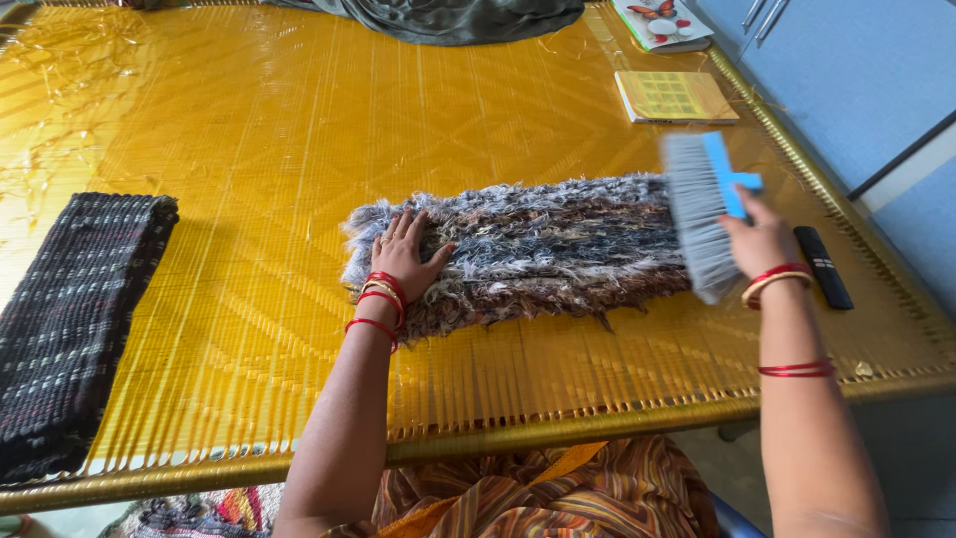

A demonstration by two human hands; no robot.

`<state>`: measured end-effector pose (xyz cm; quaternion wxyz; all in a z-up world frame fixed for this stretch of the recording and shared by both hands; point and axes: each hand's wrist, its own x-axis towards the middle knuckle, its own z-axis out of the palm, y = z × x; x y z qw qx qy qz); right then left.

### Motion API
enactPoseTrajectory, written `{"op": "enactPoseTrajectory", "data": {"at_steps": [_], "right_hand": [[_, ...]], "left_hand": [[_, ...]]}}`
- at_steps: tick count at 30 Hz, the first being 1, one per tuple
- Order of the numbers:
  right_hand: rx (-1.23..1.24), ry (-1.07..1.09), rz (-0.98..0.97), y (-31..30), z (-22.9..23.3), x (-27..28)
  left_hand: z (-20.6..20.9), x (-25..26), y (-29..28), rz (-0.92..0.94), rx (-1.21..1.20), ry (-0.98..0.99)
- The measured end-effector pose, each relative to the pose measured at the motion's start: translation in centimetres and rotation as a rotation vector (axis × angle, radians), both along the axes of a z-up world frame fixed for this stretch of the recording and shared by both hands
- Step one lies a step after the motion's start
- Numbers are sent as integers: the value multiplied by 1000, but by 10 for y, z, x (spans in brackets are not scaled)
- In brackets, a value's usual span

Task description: The person uses a brush to clean a shaggy rug and a striped woven rug on a yellow-covered bed, folding each one after brushing.

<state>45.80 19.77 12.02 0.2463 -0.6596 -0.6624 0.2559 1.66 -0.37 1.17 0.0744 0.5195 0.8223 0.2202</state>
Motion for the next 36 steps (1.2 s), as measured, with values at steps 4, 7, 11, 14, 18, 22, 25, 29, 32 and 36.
{"op": "enactPoseTrajectory", "data": {"at_steps": [4, 7, 11, 14, 18, 22, 25, 29, 32, 36], "right_hand": [[244, -78, 28, -29, 26, 0], [297, 91, 285, -51, 15, -29], [158, 496, 784, -88, -18, -98], [140, 288, 846, -112, -33, -131], [226, 310, 798, -95, -49, -119], [74, 113, 323, -48, -56, -41], [366, -43, 229, -25, -44, 25], [411, -203, 13, -31, -12, 57], [442, -83, 115, -51, 1, 38], [581, 452, 706, -80, -12, -43]], "left_hand": [[-1, -2, 2, 1, -8, 2], [-3, -3, 2, -2, -4, 0], [-7, -6, 3, -8, 21, 3], [-7, -7, 1, -17, 51, -17], [-8, -6, -1, -5, 45, -35], [-6, -5, 2, -15, 36, -23], [-5, -6, 1, -15, 36, -27], [-4, -4, 1, 0, 25, -29], [-5, -5, 1, -13, 39, -26], [-10, -8, 3, -24, 57, -10]]}}
